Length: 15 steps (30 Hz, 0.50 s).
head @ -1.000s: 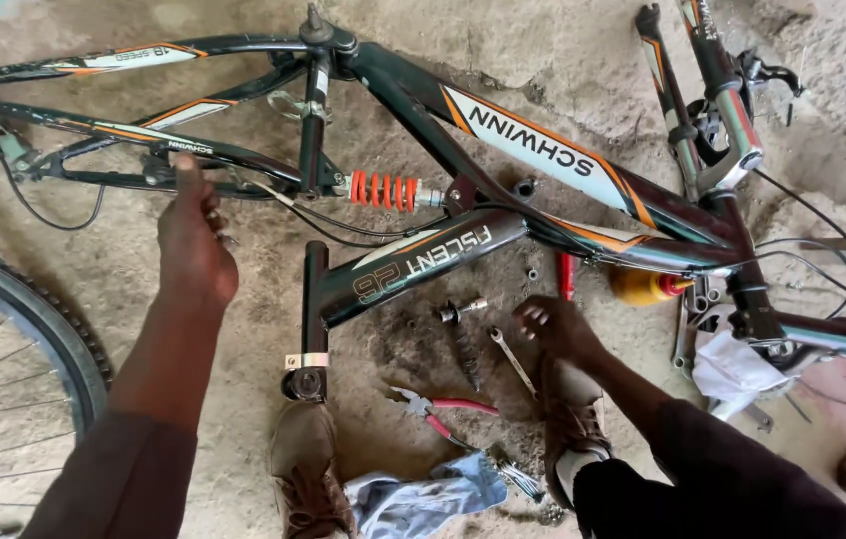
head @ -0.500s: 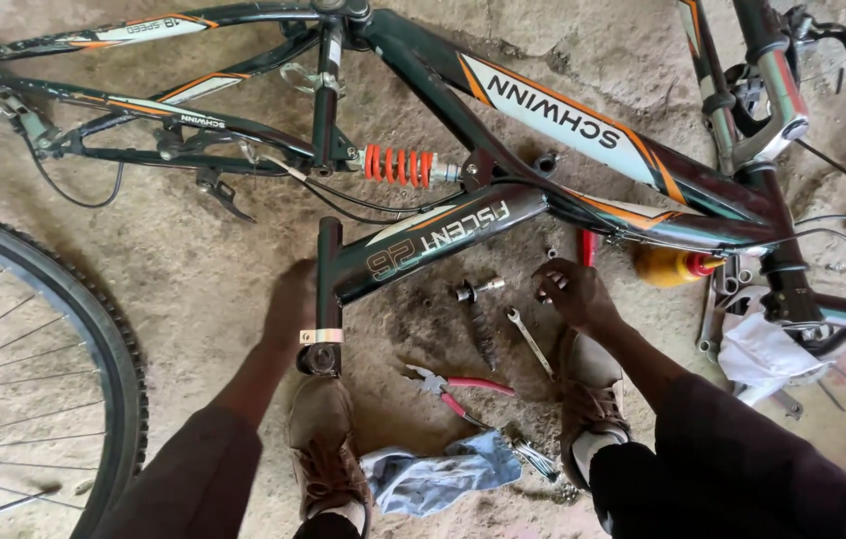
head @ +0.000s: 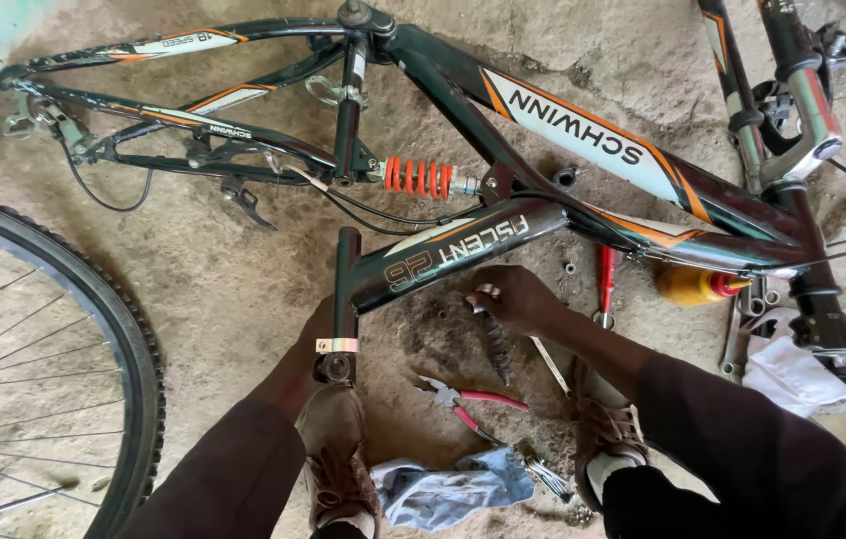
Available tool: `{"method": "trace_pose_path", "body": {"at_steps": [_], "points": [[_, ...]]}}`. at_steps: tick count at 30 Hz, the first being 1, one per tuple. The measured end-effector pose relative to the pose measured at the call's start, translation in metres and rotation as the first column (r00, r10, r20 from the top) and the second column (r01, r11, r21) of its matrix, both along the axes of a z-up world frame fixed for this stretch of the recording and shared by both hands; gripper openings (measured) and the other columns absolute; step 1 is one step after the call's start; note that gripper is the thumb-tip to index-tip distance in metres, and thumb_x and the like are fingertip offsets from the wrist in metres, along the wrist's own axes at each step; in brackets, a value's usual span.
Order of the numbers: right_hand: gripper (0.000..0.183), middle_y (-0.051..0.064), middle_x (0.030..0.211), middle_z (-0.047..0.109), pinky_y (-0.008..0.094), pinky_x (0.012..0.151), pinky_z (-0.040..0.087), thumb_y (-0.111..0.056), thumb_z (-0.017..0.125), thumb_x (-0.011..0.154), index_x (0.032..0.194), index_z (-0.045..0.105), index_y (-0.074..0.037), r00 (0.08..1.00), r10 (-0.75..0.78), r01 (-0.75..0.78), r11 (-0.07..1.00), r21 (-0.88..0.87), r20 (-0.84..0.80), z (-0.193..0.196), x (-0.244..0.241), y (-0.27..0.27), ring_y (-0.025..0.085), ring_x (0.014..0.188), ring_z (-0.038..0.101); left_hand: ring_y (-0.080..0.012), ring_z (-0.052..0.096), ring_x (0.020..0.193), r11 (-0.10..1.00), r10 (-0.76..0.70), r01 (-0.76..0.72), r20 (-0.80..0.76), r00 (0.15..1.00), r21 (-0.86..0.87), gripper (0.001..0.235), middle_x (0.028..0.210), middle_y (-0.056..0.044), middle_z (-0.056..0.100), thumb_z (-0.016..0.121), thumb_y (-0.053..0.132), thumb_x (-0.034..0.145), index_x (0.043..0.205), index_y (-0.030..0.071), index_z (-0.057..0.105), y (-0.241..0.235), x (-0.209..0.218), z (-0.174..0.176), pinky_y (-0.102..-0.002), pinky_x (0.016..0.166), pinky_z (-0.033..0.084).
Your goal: The person is repairing a bicycle frame lying on the ground. They use a wrench to tighten bolts on the frame, wipe the area with a cloth, and use a red screwdriver to adjust components near the handlebars.
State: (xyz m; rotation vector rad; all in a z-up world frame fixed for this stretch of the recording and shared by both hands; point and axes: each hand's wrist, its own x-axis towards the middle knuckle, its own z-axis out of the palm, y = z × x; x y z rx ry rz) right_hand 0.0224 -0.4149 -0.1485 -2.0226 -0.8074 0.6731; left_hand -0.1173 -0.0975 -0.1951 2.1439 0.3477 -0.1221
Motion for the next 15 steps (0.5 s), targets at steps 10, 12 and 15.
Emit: {"method": "trace_pose_path", "body": {"at_steps": [10, 12, 15], "points": [[0.04, 0.015, 0.123, 0.063, 0.05, 0.082, 0.045, -0.022, 0.054, 0.099, 0.138, 0.057, -0.013, 0.643, 0.125, -0.231, 0.972, 0.035, 0.756, -0.215, -0.014, 0.039, 0.036, 0.099, 0.057, -0.0306, 0.072, 0.083, 1.0, 0.02, -0.021, -0.04, 0.999, -0.011, 0.022, 0.086, -0.013, 0.063, 0.078, 0.024, 0.089, 0.106, 0.014, 0.068, 0.013, -0.018, -0.03, -0.04, 0.063, 0.056], [0.037, 0.014, 0.119, 0.064, 0.049, 0.081, 0.046, -0.025, 0.053, 0.1, 0.135, 0.059, -0.014, 0.686, 0.165, -0.206, 0.978, -0.028, 0.709, -0.182, -0.029, 0.056, 0.034, 0.097, 0.059, -0.0178, 0.068, 0.067, 0.929, 0.305, -0.315, -0.079, 0.949, -0.194, 0.011, 0.079, -0.004, 0.064, 0.083, 0.025, 0.088, 0.093, 0.021, 0.073, 0.021, -0.037, -0.057, -0.029, 0.055, 0.056], [0.035, 0.012, 0.112, 0.066, 0.048, 0.081, 0.048, -0.03, 0.052, 0.1, 0.13, 0.06, -0.015, 0.734, 0.224, -0.195, 0.974, -0.117, 0.641, -0.18, -0.04, 0.058, 0.032, 0.095, 0.062, -0.0192, 0.062, 0.053, 0.777, 0.503, -0.513, -0.13, 0.854, -0.366, 0.012, 0.069, -0.007, 0.054, 0.072, 0.001, 0.084, 0.086, 0.01, 0.064, 0.028, -0.041, -0.056, -0.033, 0.048, 0.052]]}}
